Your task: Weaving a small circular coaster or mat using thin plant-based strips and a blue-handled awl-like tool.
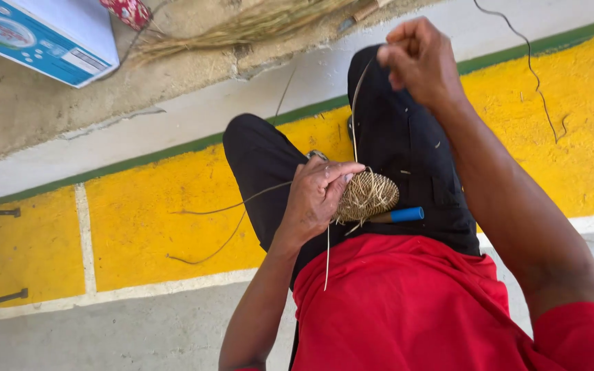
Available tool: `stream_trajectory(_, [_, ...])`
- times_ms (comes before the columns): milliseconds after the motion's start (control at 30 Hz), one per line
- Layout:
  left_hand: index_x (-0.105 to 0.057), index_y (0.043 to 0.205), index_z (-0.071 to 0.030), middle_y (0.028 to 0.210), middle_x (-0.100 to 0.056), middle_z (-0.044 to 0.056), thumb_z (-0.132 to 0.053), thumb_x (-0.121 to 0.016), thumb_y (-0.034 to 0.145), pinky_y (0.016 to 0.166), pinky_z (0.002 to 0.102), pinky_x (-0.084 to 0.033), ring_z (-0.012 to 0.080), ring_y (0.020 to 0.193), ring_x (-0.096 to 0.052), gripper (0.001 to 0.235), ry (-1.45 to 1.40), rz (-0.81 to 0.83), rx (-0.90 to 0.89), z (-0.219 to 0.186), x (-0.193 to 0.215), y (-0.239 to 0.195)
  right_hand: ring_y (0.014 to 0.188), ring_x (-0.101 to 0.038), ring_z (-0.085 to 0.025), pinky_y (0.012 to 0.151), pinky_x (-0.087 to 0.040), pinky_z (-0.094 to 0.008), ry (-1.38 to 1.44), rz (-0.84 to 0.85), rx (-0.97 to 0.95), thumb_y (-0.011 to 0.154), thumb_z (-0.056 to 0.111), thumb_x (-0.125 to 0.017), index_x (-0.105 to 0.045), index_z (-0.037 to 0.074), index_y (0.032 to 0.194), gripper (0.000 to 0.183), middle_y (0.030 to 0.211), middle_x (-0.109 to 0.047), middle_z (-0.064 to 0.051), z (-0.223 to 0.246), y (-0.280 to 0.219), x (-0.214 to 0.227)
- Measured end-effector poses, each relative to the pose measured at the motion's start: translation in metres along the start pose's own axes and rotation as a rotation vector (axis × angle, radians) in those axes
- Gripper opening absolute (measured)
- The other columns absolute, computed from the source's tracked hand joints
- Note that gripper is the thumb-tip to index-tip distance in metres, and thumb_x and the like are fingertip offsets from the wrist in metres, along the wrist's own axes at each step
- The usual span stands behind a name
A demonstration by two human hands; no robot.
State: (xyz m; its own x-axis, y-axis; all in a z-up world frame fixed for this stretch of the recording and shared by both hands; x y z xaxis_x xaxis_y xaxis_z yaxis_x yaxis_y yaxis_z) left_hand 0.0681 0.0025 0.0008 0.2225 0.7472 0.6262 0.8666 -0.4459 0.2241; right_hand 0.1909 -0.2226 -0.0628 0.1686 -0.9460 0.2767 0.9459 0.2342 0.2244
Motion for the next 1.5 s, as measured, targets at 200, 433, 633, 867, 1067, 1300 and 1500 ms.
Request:
stream_trajectory(200, [-0.077,0.114,-0.017,0.085,-0.071,-0.001,-0.011,-0.064,0.098,0.083,0.035,-0.043,0.0170,0.081,-0.057,0.021,-0.082,-0.020,0.092,0.015,-0.001,0.004,0.072,-0.068,-0.008,0.065,-0.057,-0.025,0.186,0.258,-0.476,0.097,0.019,-0.061,-0.062,0.011,0.128,0.033,0.090,-0.077,-0.002,0.037,-0.067,-0.035])
stream_trajectory(433, [-0.075,0.116,-0.017,0.095,-0.075,0.000,-0.012,-0.065,0.099,0.084,0.036,-0.043,0.0179,0.087,-0.060,0.021,-0.024,-0.026,0.000,0.007,-0.005,-0.002,0.074,-0.064,-0.008,0.064,-0.053,-0.026,0.014,-0.053,-0.094,0.106,0.022,-0.063,-0.069,0.004,0.103,0.019,0.083,-0.071,-0.003,0.043,-0.071,-0.057])
stream_trajectory(633, [-0.077,0.115,-0.016,0.096,-0.076,0.000,-0.011,-0.066,0.099,0.086,0.035,-0.045,0.0182,0.087,-0.060,0.020,-0.056,0.001,-0.003,-0.003,-0.009,0.004,0.050,-0.054,-0.008,0.043,-0.046,-0.027,0.032,-0.285,0.032,0.110,0.022,-0.054,-0.058,0.007,0.099,0.020,0.064,-0.058,0.000,0.036,0.038,-0.070])
stream_trajectory(867, [-0.078,0.112,-0.013,0.086,-0.069,0.008,-0.006,-0.064,0.096,0.084,0.035,-0.047,0.0220,0.086,-0.062,0.022,-0.033,0.013,0.013,0.006,-0.014,0.007,0.067,-0.050,-0.006,0.058,-0.044,-0.027,0.218,-0.303,0.260,0.113,0.022,-0.060,-0.065,0.007,0.103,0.018,0.076,-0.055,0.000,0.047,0.063,-0.106])
stream_trajectory(1067, [-0.069,0.111,-0.007,0.100,-0.071,0.010,-0.014,-0.062,0.103,0.089,0.038,-0.046,0.0256,0.096,-0.065,0.013,-0.056,-0.049,-0.081,0.004,-0.009,0.013,0.078,-0.058,-0.013,0.069,-0.051,-0.029,-0.080,-0.367,0.731,0.116,0.021,-0.065,-0.066,0.005,0.105,0.020,0.087,-0.059,-0.004,0.111,0.071,-0.023])
stream_trajectory(1300, [-0.077,0.109,-0.013,0.082,-0.071,0.008,-0.022,-0.063,0.100,0.078,0.040,-0.048,0.0242,0.079,-0.063,0.019,0.055,0.057,0.132,0.020,-0.010,0.019,0.073,-0.072,-0.015,0.064,-0.057,-0.030,0.233,-0.334,0.140,0.106,0.016,-0.060,-0.068,0.001,0.097,0.019,0.081,-0.069,-0.005,0.241,-0.036,0.042])
stream_trajectory(1500, [-0.077,0.108,-0.015,0.088,-0.075,0.002,-0.022,-0.065,0.098,0.076,0.039,-0.046,0.0224,0.078,-0.061,0.017,0.010,-0.025,0.030,0.023,-0.008,0.013,0.101,-0.073,-0.015,0.088,-0.061,-0.030,0.420,0.074,0.138,0.100,0.001,-0.071,-0.061,0.001,0.113,0.016,0.102,-0.073,-0.010,0.115,-0.090,-0.023])
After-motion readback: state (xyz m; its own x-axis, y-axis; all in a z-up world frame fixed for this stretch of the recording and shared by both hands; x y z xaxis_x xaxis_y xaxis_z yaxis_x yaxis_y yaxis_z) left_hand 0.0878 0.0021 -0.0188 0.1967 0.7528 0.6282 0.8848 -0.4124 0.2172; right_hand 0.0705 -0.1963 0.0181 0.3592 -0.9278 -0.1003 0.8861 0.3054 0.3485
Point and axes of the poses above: each hand's wrist, its own y-axis towards the middle knuckle, its own x-axis out of the back of the hand, z = x × y, the point moved 3 cm from there along y, towards the middle knuckle
